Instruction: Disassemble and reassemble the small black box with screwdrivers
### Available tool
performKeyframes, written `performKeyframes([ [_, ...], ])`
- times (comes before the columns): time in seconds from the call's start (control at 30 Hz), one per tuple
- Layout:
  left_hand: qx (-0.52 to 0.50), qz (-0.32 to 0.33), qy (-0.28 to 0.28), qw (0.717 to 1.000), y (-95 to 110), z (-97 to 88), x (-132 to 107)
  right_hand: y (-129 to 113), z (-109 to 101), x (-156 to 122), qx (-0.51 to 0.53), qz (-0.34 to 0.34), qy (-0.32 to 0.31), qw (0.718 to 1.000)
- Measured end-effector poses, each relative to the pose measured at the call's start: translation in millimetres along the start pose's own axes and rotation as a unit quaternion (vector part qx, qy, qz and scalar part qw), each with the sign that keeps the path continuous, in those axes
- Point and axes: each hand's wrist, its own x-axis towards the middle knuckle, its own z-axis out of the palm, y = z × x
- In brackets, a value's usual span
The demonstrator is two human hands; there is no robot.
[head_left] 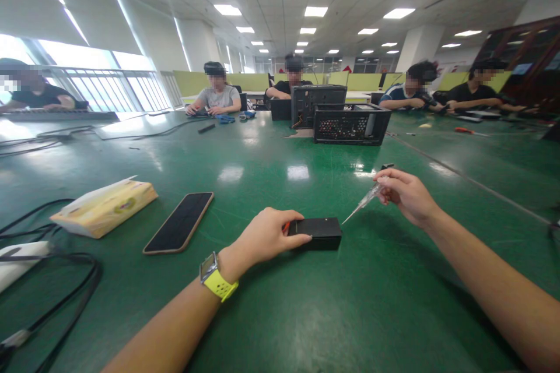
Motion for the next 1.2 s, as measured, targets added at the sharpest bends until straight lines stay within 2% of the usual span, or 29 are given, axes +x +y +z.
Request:
performKeyframes([
  [0.33, 0.011, 0.009, -0.003, 1.0, -1, -1.0, -1, 9, 0, 1, -0.002, 0.02, -0.039, 0.999],
  [0.7, 0.017, 0.011, -0.001, 1.0, -1, -1.1, -3, 20, -18, 6, -0.143, 0.089, -0.177, 0.97],
  [0.9, 0.015, 0.011, -0.002, 1.0, -2, -1.6, -4, 21, -30, 7, -0.144, 0.102, -0.203, 0.963],
  [1.0, 0.013, 0.013, -0.002, 1.0, -2, -1.4, -3, 22, -26, 6, -0.156, 0.109, -0.228, 0.955],
  [1.2, 0.006, 0.001, -0.007, 1.0, -1, -1.7, -4, 17, -9, 1, -0.203, 0.148, -0.304, 0.919],
])
